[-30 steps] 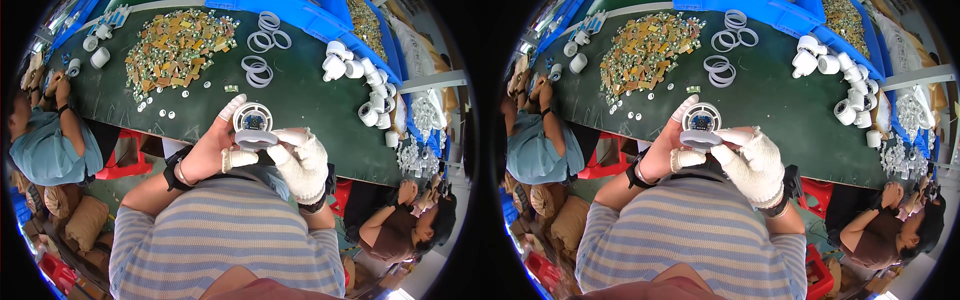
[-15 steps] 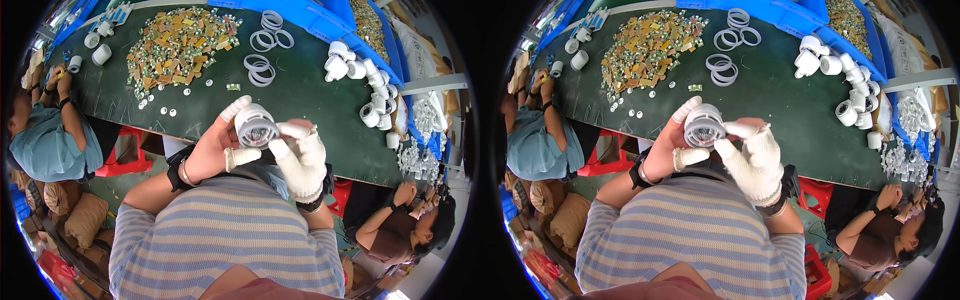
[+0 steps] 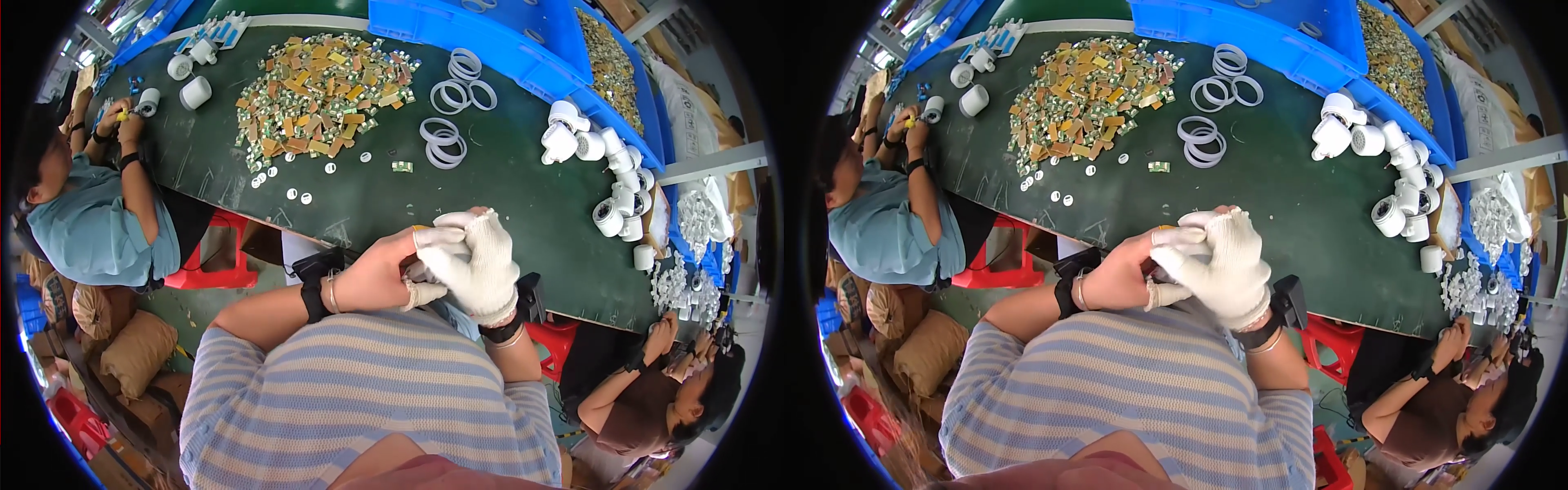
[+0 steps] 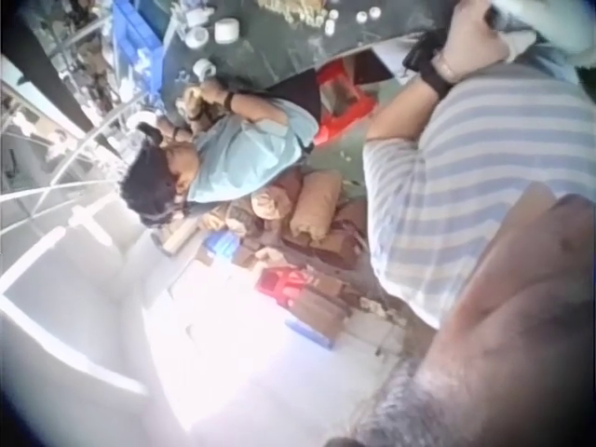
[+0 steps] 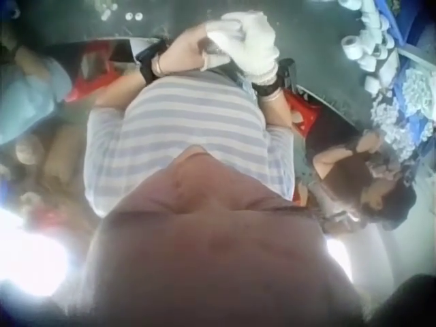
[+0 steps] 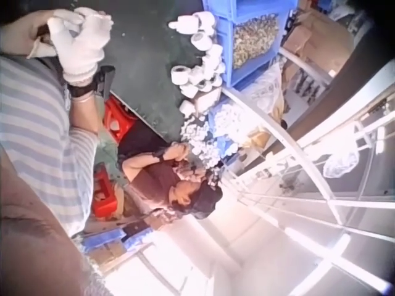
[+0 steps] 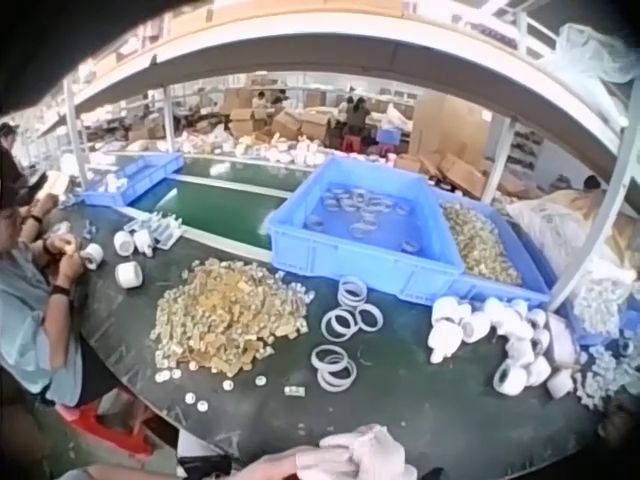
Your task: The person assembles a device by picking up a white housing, inserting a grey ring, and pressing a circuit board into place. They then pick up a small yellow component, fit it into the housing, and set the unit aside before repeating the process.
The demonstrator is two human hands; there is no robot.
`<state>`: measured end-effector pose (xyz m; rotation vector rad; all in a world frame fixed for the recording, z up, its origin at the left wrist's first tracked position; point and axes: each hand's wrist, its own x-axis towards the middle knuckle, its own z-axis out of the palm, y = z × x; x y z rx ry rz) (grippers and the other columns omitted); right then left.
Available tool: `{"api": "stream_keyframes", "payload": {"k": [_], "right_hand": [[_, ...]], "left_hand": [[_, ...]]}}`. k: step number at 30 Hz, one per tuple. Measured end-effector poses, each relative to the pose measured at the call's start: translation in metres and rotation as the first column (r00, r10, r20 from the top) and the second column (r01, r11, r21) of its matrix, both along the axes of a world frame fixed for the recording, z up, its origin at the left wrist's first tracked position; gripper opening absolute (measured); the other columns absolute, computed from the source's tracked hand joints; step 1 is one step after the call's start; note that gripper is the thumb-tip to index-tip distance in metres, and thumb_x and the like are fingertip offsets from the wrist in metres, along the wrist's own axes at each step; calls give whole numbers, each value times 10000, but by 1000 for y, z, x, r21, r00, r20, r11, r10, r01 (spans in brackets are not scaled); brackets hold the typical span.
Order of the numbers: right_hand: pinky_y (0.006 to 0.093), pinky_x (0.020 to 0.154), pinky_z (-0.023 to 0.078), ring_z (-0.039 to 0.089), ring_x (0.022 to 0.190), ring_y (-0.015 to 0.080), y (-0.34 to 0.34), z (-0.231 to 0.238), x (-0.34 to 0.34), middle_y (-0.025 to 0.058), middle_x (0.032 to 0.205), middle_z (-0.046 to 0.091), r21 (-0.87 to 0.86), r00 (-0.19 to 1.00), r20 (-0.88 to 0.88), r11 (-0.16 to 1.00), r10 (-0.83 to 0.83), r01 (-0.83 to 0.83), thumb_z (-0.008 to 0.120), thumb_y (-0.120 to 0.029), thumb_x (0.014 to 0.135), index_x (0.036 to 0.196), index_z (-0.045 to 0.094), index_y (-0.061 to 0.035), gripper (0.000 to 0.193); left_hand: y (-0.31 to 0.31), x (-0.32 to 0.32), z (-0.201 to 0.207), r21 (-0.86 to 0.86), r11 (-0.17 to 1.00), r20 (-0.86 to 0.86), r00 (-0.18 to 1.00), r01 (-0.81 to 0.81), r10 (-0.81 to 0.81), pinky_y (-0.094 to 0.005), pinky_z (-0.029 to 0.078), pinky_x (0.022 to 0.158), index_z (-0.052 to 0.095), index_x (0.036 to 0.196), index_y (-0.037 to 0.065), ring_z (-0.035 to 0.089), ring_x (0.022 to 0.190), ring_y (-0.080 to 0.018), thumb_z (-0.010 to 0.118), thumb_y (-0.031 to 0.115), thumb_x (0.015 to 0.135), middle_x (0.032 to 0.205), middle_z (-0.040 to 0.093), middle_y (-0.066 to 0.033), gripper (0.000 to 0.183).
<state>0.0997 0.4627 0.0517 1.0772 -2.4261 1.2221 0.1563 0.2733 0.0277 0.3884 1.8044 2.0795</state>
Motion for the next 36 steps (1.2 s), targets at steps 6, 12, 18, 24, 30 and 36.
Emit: {"api": "stream_keyframes", "payload": {"k": [6,12,18,24,30,36], "right_hand": [[398,725,549,681,853,307,77,-22,-46,120,829,672,283,952,84,923,-294,261,719,-355,976,1089,716,-50,326],[443,874,512,671,952,340,56,-16,-60,136,972,717,122,879,-137,873,-456,472,778,-273,930,1014,734,-64,230],[489,956,488,607,1165,383,46,-13,8,97,1231,674,286,876,-236,831,-421,477,870,-166,734,989,775,-149,273],[572,1111,403,591,1230,377,41,-34,3,69,1264,689,220,819,-353,811,-452,543,844,-166,783,925,740,-148,177],[445,993,494,676,1015,289,40,0,5,86,962,730,-40,951,277,987,-137,153,725,-46,885,929,734,-91,64],[393,740,473,625,823,290,30,2,-1,90,837,639,-18,977,210,1000,26,-23,770,-40,832,913,733,-85,100]], "left_hand": [[-41,-61,-5,-539,709,-653,757,-454,-12,-463,494,958,652,1284,87,602,1050,-399,811,324,888,1098,667,-161,488],[-60,-111,-27,-732,334,-669,719,-594,-188,-474,500,869,673,1040,66,597,1017,-366,768,157,835,1012,614,-133,244],[-57,-95,-20,-631,544,-677,735,-553,-39,-453,537,760,601,1050,44,666,890,-305,747,31,859,955,671,-128,241],[-32,-61,-2,-160,951,30,962,-265,273,-233,457,594,620,1182,56,532,683,-46,691,76,1014,959,639,-2,184],[-24,-39,-8,-65,980,141,971,-186,193,-254,515,752,622,1277,46,607,876,-75,677,47,1018,1068,665,-16,265],[-19,-21,-5,96,993,225,973,-68,45,-322,577,957,624,1275,19,691,1082,-158,688,-3,1000,1177,695,-69,283]]}}
